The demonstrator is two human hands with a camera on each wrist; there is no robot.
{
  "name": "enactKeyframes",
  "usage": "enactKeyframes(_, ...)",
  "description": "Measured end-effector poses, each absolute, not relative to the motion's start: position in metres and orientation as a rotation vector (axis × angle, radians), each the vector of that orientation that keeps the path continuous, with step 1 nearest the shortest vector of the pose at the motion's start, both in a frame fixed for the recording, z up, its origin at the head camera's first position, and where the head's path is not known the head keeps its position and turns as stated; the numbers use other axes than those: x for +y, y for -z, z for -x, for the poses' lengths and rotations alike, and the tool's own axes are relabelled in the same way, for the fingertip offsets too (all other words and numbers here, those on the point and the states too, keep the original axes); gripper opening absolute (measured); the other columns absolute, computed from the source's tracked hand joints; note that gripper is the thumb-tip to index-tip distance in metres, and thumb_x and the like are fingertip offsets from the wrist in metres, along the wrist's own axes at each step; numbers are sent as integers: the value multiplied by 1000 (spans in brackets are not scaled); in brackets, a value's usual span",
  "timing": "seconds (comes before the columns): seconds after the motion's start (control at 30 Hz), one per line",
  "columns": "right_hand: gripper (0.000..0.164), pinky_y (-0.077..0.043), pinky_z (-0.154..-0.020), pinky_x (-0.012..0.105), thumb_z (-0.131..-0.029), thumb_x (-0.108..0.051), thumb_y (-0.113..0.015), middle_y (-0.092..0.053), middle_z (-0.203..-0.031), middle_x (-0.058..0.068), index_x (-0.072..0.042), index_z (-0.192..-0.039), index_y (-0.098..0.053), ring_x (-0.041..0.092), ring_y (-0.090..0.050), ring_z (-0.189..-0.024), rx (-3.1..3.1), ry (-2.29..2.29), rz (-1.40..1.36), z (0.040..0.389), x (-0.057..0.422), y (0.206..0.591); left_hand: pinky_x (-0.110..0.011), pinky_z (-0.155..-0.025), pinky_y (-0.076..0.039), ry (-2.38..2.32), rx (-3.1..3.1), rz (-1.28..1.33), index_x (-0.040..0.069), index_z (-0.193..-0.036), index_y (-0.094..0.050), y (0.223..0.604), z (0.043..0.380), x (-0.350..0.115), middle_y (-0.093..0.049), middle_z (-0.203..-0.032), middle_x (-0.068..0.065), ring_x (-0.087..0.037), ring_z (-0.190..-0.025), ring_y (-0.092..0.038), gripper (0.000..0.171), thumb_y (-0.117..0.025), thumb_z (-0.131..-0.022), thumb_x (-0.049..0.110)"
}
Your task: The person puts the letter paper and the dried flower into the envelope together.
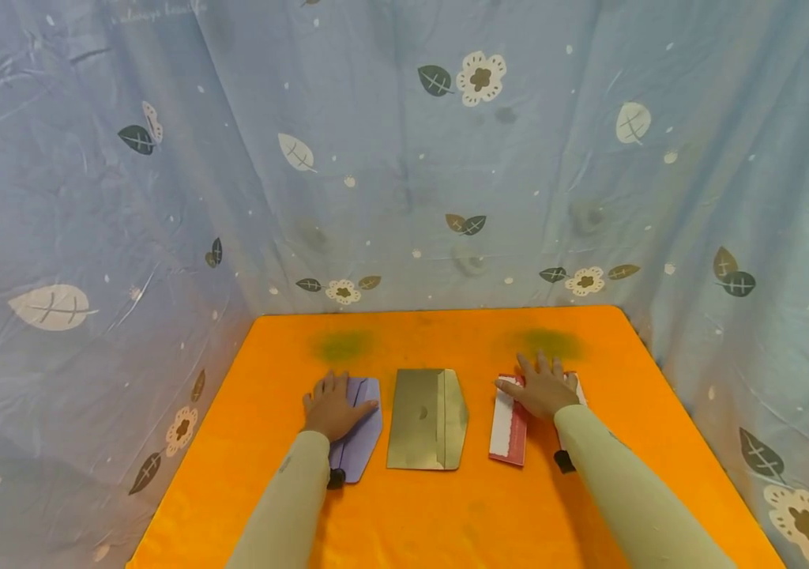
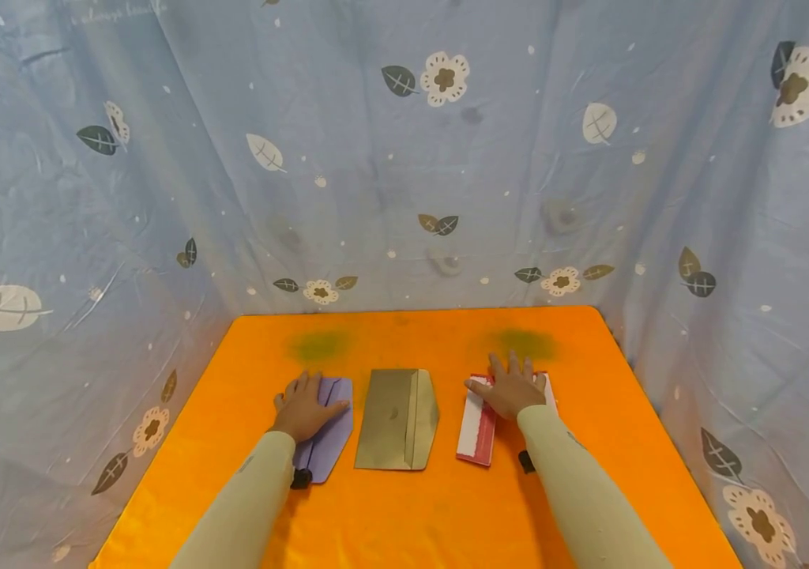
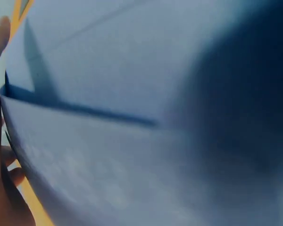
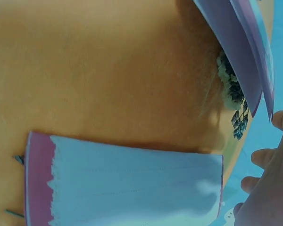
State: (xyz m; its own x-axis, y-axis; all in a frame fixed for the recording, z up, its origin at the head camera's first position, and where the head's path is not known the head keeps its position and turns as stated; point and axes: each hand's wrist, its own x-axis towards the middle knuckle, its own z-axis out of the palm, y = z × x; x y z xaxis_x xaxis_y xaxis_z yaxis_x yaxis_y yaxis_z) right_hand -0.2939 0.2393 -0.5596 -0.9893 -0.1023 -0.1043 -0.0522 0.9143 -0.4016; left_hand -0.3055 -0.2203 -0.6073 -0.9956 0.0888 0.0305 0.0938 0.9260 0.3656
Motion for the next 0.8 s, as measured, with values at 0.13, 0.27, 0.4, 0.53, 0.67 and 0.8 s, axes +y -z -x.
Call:
enactKeyframes(0.13,108,-3,-112,85,-100,-83,-45,-10,-173,37,-7,-173,-25,66,-4,-154,2924,697,119,291,238,559,-78,-109,-21,668,-3016,108,8,-167,-41,609,298,-228,-30,-172,-26,-52,-152,-29,114,-65,-87,85)
enactKeyframes(0.27,109,-9,-110,86,-100,-84,-42,-13,-172,37,-5,-173,-23,66,-8,-153,2895,778,107,291,241,559,-76,-107,-21,771,-2951,100,10,-165,-44,610,289,-235,-34,-172,-20,-50,-151,-31,107,-72,-88,78)
enactKeyframes(0.4,111,-8,-110,85,-101,-85,-38,-13,-172,37,-3,-173,-20,64,-9,-154,2868,854,61,292,248,561,-75,-106,-22,807,-2878,129,11,-165,-44,614,281,-237,-37,-171,-19,-50,-149,-35,102,-75,-89,72)
enactKeyframes(0.53,109,-4,-116,81,-102,-82,-40,-13,-173,36,-1,-173,-17,60,-7,-156,2826,969,37,287,251,559,-75,-109,-19,919,-2814,129,8,-166,-44,617,271,-241,-34,-172,-21,-48,-152,-34,100,-80,-91,62)
enactKeyframes(0.67,106,-9,-121,75,-106,-76,-43,-16,-173,34,2,-172,-18,57,-11,-158,2788,1122,74,285,249,554,-74,-114,-16,1010,-2755,105,5,-167,-43,619,262,-246,-32,-173,-23,-47,-155,-32,99,-85,-90,52)
enactKeyframes(0.8,101,-19,-121,72,-108,-72,-44,-17,-174,32,2,-172,-18,55,-22,-156,2700,1344,52,283,247,551,-72,-116,-15,1021,-2748,95,6,-169,-39,620,258,-246,-31,-174,-22,-45,-157,-30,105,-86,-88,55)
